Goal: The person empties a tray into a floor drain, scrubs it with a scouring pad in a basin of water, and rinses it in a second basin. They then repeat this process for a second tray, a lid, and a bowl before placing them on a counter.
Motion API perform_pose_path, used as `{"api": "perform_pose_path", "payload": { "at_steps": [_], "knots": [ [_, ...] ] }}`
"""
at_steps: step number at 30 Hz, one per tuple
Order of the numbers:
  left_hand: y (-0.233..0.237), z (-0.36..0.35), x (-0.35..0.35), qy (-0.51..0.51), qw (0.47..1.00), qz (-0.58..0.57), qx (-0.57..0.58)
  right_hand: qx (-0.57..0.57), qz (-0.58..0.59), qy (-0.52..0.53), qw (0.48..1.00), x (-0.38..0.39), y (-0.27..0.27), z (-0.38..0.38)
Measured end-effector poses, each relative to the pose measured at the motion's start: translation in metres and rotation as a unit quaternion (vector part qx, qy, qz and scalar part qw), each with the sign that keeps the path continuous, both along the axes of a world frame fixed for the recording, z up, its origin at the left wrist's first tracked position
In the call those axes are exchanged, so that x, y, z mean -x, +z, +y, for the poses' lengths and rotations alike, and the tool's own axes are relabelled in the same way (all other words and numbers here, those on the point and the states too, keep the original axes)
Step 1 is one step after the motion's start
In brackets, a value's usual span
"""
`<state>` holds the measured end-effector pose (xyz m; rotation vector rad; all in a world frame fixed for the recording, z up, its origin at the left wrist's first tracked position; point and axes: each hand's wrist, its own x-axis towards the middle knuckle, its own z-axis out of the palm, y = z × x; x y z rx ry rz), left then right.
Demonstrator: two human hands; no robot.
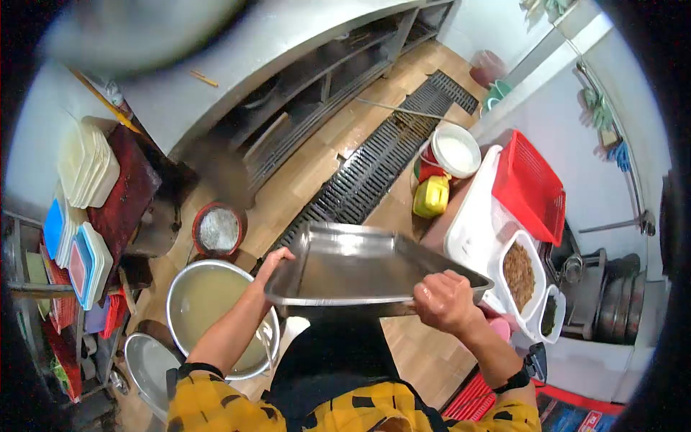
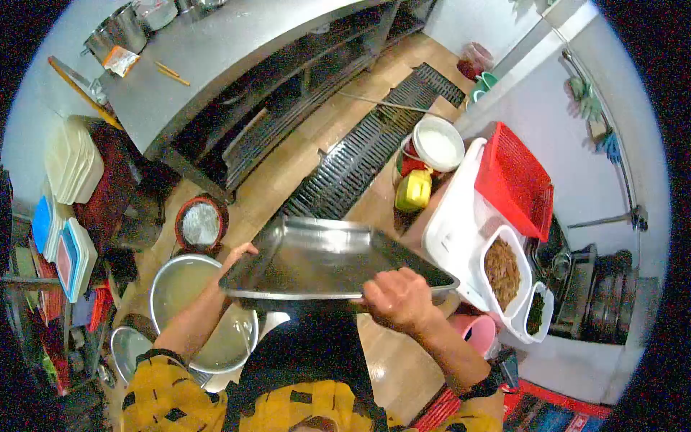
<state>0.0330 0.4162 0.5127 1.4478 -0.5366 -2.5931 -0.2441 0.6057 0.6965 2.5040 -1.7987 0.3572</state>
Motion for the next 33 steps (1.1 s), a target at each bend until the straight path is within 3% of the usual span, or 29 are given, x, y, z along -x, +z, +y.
{"api": "perform_pose_path", "payload": {
  "at_steps": [1, 3, 5, 7, 9, 11, 13, 15, 16, 17, 19, 21, 23, 25, 27, 29, 30, 33],
  "knots": [
    [0.033, -0.008, 0.018, -0.012, 0.998, -0.042, 0.049, -0.007, -0.014, -0.033, 0.999, 0.008, -0.003, -0.013],
    [0.053, -0.019, 0.043, 0.018, 0.995, -0.06, 0.072, 0.005, -0.04, -0.06, 0.997, 0.023, -0.011, -0.031],
    [0.012, -0.045, 0.054, 0.043, 0.998, -0.006, -0.055, -0.015, -0.059, -0.117, 0.991, 0.043, -0.016, -0.039],
    [0.021, -0.059, 0.059, 0.081, 0.993, 0.081, -0.03, 0.028, -0.12, -0.194, 0.973, 0.069, -0.022, -0.029],
    [-0.022, -0.054, 0.074, 0.119, 0.976, 0.181, 0.007, 0.07, -0.186, -0.281, 0.939, 0.098, -0.019, -0.031],
    [-0.075, -0.032, 0.09, 0.1, 0.994, -0.01, -0.038, 0.05, -0.299, -0.394, 0.867, 0.13, -0.035, -0.006],
    [-0.086, -0.012, 0.118, 0.172, 0.968, -0.149, -0.102, 0.088, -0.394, -0.454, 0.794, 0.152, -0.043, 0.004],
    [-0.091, -0.007, 0.145, 0.231, 0.919, -0.229, -0.221, 0.133, -0.524, -0.529, 0.655, 0.154, -0.036, -0.021],
    [-0.1, -0.006, 0.154, 0.259, 0.883, -0.256, -0.297, 0.033, -0.534, -0.523, 0.664, 0.175, -0.043, -0.005],
    [-0.109, -0.01, 0.16, 0.258, 0.881, -0.255, -0.304, 0.03, -0.529, -0.525, 0.666, 0.188, -0.063, 0.0],
    [-0.118, -0.015, 0.164, 0.411, 0.883, 0.054, -0.218, 0.06, -0.556, -0.554, 0.617, 0.188, -0.066, -0.014],
    [-0.139, -0.037, 0.154, 0.419, 0.879, 0.041, -0.223, 0.063, -0.566, -0.553, 0.609, 0.181, -0.069, -0.045],
    [-0.144, -0.067, 0.145, 0.427, 0.876, -0.027, -0.223, 0.073, -0.589, -0.574, 0.565, 0.174, -0.106, -0.06],
    [-0.128, -0.106, 0.141, 0.436, 0.871, -0.034, -0.225, 0.021, -0.513, -0.649, 0.561, 0.181, -0.169, -0.047],
    [-0.16, -0.136, 0.126, 0.44, 0.87, 0.018, -0.221, 0.069, -0.573, -0.625, 0.526, 0.161, -0.205, -0.077],
    [-0.187, -0.158, 0.109, 0.416, 0.889, 0.022, -0.191, 0.042, -0.59, -0.672, 0.445, 0.149, -0.246, -0.101],
    [-0.196, -0.174, 0.104, 0.415, 0.893, -0.012, -0.175, 0.027, -0.611, -0.669, 0.423, 0.132, -0.234, -0.137],
    [-0.217, -0.224, 0.093, 0.393, 0.904, -0.048, -0.161, 0.068, -0.635, -0.654, 0.406, 0.121, -0.311, -0.182]
  ]
}}
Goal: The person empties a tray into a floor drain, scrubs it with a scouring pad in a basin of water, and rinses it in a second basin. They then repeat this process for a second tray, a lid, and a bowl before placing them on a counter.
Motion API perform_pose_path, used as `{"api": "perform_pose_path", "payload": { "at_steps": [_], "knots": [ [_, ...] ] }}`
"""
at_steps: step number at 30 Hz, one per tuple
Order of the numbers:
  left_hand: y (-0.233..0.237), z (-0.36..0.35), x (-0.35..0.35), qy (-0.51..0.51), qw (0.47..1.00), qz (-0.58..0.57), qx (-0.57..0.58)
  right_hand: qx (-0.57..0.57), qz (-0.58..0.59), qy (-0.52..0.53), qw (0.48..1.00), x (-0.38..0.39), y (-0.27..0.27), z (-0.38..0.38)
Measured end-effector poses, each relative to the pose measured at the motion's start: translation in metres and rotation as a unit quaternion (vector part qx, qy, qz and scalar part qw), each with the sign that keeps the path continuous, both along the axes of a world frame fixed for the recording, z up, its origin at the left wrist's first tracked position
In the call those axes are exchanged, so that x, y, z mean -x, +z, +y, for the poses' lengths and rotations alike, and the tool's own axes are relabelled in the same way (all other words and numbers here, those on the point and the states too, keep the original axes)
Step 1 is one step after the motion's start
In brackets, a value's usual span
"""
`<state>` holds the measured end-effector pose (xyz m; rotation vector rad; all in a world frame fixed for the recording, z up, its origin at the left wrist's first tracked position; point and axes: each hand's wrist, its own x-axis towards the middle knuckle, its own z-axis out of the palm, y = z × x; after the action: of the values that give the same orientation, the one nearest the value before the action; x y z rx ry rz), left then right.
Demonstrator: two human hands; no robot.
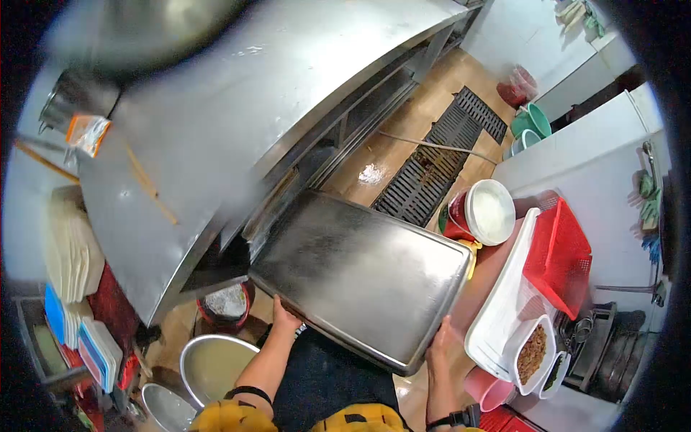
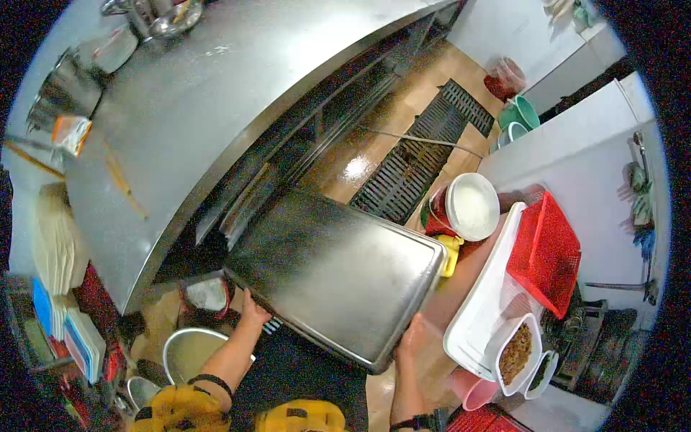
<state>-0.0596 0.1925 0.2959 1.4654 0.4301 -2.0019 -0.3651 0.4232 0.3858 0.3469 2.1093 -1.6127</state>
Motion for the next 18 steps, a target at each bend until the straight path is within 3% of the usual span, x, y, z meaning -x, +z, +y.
{"api": "perform_pose_path", "payload": {
  "at_steps": [2, 3, 6, 7, 9, 12, 13, 14, 15, 16, 17, 18],
  "knots": [
    [-0.015, -0.03, -0.003, 0.002, 0.998, 0.009, 0.062, 0.011, 0.001, 0.001, 1.0, -0.009, -0.022, -0.044],
    [-0.019, -0.046, -0.004, -0.012, 0.999, -0.02, 0.039, 0.023, 0.002, 0.008, 1.0, -0.008, -0.032, -0.066],
    [-0.019, -0.085, 0.006, 0.0, 0.996, -0.048, 0.071, -0.048, 0.025, 0.076, 0.996, 0.015, -0.157, -0.078],
    [-0.026, -0.098, 0.005, 0.004, 0.998, -0.048, 0.047, 0.043, -0.05, 0.046, 0.997, 0.005, -0.113, -0.126],
    [-0.063, -0.12, -0.011, -0.005, 0.996, -0.071, 0.055, 0.021, -0.087, 0.032, 0.995, 0.009, -0.161, -0.151],
    [-0.116, -0.138, -0.032, 0.043, 0.992, -0.099, 0.059, 0.002, -0.084, 0.031, 0.996, -0.001, -0.179, -0.205],
    [-0.171, -0.142, -0.07, 0.022, 0.988, 0.078, 0.133, 0.007, -0.047, 0.032, 0.998, -0.008, -0.178, -0.224],
    [-0.202, -0.143, -0.091, 0.002, 0.946, 0.253, 0.201, 0.01, -0.081, 0.067, 0.994, -0.01, -0.188, -0.232],
    [-0.184, -0.148, -0.072, 0.001, 0.948, 0.25, 0.197, 0.011, -0.086, 0.077, 0.993, -0.013, -0.188, -0.246],
    [-0.136, -0.155, -0.035, -0.005, 0.988, 0.065, 0.139, 0.014, -0.094, 0.087, 0.992, -0.02, -0.186, -0.259],
    [-0.1, -0.159, -0.011, -0.011, 0.989, -0.122, 0.077, 0.009, -0.12, 0.087, 0.989, -0.028, -0.191, -0.268],
    [-0.091, -0.155, -0.011, -0.009, 0.989, -0.124, 0.077, 0.005, -0.143, 0.09, 0.986, -0.036, -0.196, -0.28]
  ]
}}
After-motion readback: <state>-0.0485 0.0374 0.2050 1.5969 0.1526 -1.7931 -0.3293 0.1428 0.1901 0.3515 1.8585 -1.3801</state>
